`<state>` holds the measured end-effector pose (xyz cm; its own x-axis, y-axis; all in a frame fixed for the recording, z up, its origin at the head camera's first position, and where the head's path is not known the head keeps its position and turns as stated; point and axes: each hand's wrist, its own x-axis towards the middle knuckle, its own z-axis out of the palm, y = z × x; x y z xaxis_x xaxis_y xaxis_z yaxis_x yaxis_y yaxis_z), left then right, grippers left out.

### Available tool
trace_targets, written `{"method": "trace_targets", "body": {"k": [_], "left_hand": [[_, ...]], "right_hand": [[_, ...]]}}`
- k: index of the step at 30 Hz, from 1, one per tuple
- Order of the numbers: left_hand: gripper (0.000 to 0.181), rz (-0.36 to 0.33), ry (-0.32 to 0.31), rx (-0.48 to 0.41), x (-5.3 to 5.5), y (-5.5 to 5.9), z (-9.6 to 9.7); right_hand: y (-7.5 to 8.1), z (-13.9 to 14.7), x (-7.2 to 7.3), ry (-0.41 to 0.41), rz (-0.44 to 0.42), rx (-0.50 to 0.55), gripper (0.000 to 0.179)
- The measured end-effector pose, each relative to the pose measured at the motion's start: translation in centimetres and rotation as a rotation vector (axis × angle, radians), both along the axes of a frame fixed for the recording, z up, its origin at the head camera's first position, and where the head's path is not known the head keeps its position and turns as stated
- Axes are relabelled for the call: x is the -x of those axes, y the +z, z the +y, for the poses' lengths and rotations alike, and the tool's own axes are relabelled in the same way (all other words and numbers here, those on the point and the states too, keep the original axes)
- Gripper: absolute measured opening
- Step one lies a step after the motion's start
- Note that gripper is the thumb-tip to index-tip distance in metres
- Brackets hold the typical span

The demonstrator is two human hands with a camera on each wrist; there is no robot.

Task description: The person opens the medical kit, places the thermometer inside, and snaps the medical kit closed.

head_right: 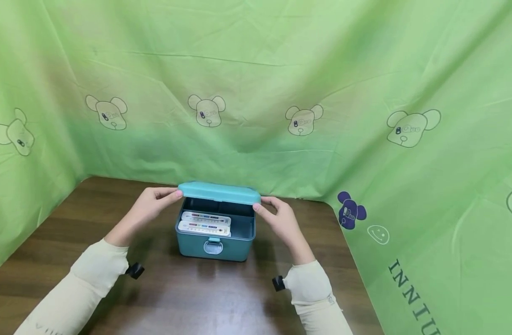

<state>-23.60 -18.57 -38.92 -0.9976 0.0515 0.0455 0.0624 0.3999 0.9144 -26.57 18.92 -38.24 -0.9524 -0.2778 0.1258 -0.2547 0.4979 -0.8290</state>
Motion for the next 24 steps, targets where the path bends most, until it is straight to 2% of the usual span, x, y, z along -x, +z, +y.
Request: {"method": "trace_targets", "body": {"k": [4, 14, 24], "left_hand": [[0.077, 0.008, 0.014, 0.017, -0.6, -0.1, 0.3], [0.067, 0.101, 0.042, 0.025, -1.9, -1.0, 1.0], [0.066, 0.124, 0.054, 0.023, -3.3, -3.1, 1.3]], "right_hand": [[0.0, -0.1, -1.0, -0.017, -0.030, 0.020, 0.057], [-1.1, -0.4, -2.5, -0.040, -0.041, 0.074, 0.058], [-2.6, -0.6, -3.6, -0.058, -0.001, 0.033, 0.058]]}}
